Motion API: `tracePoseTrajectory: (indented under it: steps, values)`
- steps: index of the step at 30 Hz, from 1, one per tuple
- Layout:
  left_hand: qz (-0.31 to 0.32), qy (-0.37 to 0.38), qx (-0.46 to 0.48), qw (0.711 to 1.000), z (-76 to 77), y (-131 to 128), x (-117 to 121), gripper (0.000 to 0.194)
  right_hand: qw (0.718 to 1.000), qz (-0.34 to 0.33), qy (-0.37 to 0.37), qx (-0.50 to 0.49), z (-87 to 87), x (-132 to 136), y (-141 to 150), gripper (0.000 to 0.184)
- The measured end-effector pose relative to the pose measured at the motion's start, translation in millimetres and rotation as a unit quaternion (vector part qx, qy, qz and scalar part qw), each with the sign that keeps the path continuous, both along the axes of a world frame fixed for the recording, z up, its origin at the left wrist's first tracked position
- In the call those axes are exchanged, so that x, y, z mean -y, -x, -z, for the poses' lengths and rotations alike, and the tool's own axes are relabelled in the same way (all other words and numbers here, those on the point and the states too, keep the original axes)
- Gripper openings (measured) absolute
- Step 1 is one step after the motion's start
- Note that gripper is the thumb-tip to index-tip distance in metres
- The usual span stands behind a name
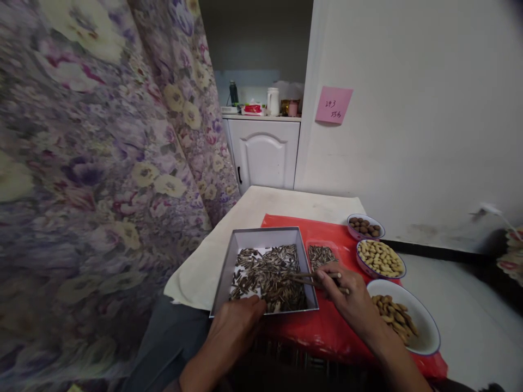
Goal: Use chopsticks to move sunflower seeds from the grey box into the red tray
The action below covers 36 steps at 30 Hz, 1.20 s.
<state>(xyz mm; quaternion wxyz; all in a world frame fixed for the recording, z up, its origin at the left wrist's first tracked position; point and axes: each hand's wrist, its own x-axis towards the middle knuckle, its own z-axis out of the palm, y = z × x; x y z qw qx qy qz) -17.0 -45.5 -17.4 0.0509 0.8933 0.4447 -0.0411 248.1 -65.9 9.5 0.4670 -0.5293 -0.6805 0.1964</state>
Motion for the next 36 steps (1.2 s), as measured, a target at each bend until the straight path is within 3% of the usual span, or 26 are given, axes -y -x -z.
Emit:
tracePoseTrajectory:
  steps: [6, 14, 18, 22, 27, 29, 36]
  values:
    - [-0.005, 0.004, 0.0, 1.0, -0.7, -1, 0, 0.013, 0.998, 0.013, 0.021, -0.05, -14.9, 11, -12, 0.026]
    - [-0.002, -0.005, 0.006, 1.0, -2.3, -2, 2, 0.014, 0.972, 0.216, -0.028, -0.086, -44.8, 44, -62, 0.027]
    - [0.0, -0.011, 0.012, 1.0, 1.4, -1, 1, 0.014, 0.966, 0.244, -0.034, -0.084, -45.0, 47, -76, 0.029]
    - [-0.001, -0.014, 0.003, 1.0, -0.1, -1, 1, 0.013, 0.971, 0.216, -0.031, -0.095, -43.7, 44, -63, 0.027]
    - [0.002, -0.003, 0.003, 1.0, -4.6, -2, 1, 0.012, 0.997, 0.045, 0.022, -0.058, -31.0, 26, -26, 0.024]
    - [0.0, -0.005, 0.006, 1.0, -4.0, -1, 2, 0.011, 0.999, 0.006, 0.032, -0.035, -23.0, 16, -14, 0.026]
    - [-0.002, -0.001, 0.002, 1.0, -2.4, -1, 2, 0.011, 0.999, -0.012, 0.043, -0.023, -7.5, 3, -1, 0.029]
